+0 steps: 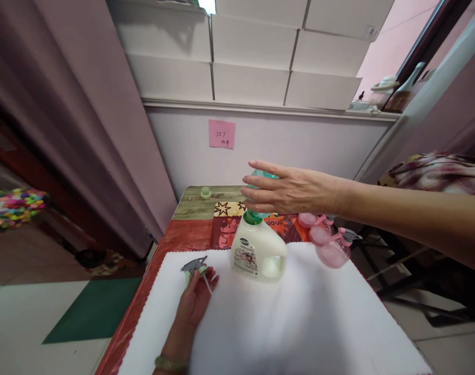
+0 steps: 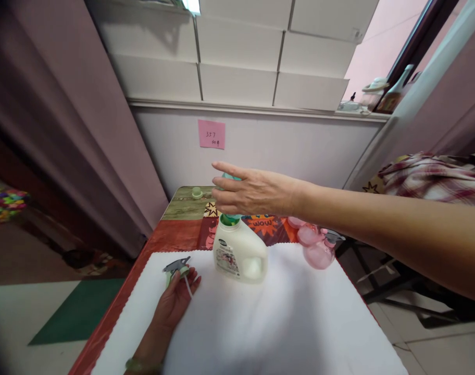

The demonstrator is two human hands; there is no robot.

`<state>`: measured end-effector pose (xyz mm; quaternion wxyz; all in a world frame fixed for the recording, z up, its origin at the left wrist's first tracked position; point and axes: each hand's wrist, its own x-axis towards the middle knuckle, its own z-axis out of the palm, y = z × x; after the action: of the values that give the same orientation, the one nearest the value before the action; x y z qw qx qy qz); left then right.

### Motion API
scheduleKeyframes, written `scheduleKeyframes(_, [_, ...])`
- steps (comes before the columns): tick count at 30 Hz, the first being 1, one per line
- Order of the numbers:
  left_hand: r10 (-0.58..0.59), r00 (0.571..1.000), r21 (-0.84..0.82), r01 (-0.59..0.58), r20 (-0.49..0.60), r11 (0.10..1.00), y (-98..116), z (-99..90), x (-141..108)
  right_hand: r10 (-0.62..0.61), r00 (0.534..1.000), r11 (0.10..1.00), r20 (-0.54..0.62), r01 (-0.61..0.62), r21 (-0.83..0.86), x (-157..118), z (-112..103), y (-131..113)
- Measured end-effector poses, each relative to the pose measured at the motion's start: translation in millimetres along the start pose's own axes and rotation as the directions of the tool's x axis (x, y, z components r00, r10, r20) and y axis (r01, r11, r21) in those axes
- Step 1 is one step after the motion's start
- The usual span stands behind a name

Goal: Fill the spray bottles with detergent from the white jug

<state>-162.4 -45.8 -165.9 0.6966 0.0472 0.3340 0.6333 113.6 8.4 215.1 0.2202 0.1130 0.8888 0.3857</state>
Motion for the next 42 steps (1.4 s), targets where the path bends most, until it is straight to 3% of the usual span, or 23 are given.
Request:
scheduleKeyframes(5, [-0.006, 1.0, -0.003, 0.006, 0.008, 1.0, 0, -1.2, 1, -0.023, 0.999, 0.997, -0.021, 0.022, -0.074, 0, 0, 0])
scheduleKeyframes(12, [-0.009, 1.0, 0.004, 0.009, 0.011, 1.0, -1, -2.9, 3, 0.001, 0.991, 1.0, 0.131, 0.002, -0.021, 1, -8, 1])
scheduleKeyframes(22, [-0.021, 1.0, 0.011, 0.021, 0.018, 1.0, -1, -5.3, 3, 0.115, 0.992, 0.985, -0.057, -0.107, 0.137, -9, 10, -3])
scheduleKeyframes(28, [-0.022, 1.0, 0.003, 0.022, 0.019, 1.0, -1, -4.3, 3, 0.317, 0.933, 0.932, -0.17, -0.273, 0.237, -23, 33, -10])
scheduleKeyframes(34, [-0.016, 1.0, 0.0, 0.016, 0.012, 1.0, 0, -1.5, 2, 0.421, 0.881, 0.887, -0.214, -0.351, 0.3, -34, 58, -27])
scheduleKeyframes(37, [-0.018, 1.0, 0.002, 0.018, 0.005, 1.0, -1, 2.0, -1, 0.5, 0.84, 0.837, -0.21, -0.406, 0.368, -41, 66, -36])
scheduleKeyframes(39, [-0.018, 1.0, 0.0, 0.018, -0.007, 1.0, -1, 5.3, -3, 0.586, 0.786, 0.763, -0.197, -0.454, 0.46, -47, 72, -45])
scheduleKeyframes(40, [-0.017, 1.0, -0.003, 0.017, -0.015, 1.0, -1, 7.1, -4, 0.651, 0.736, 0.699, -0.186, -0.486, 0.524, -50, 76, -52])
scheduleKeyframes(42, [-0.012, 0.999, -0.01, 0.012, -0.034, 1.0, -1, 11.5, -6, 0.805, 0.578, 0.495, -0.132, -0.533, 0.687, -55, 82, -74])
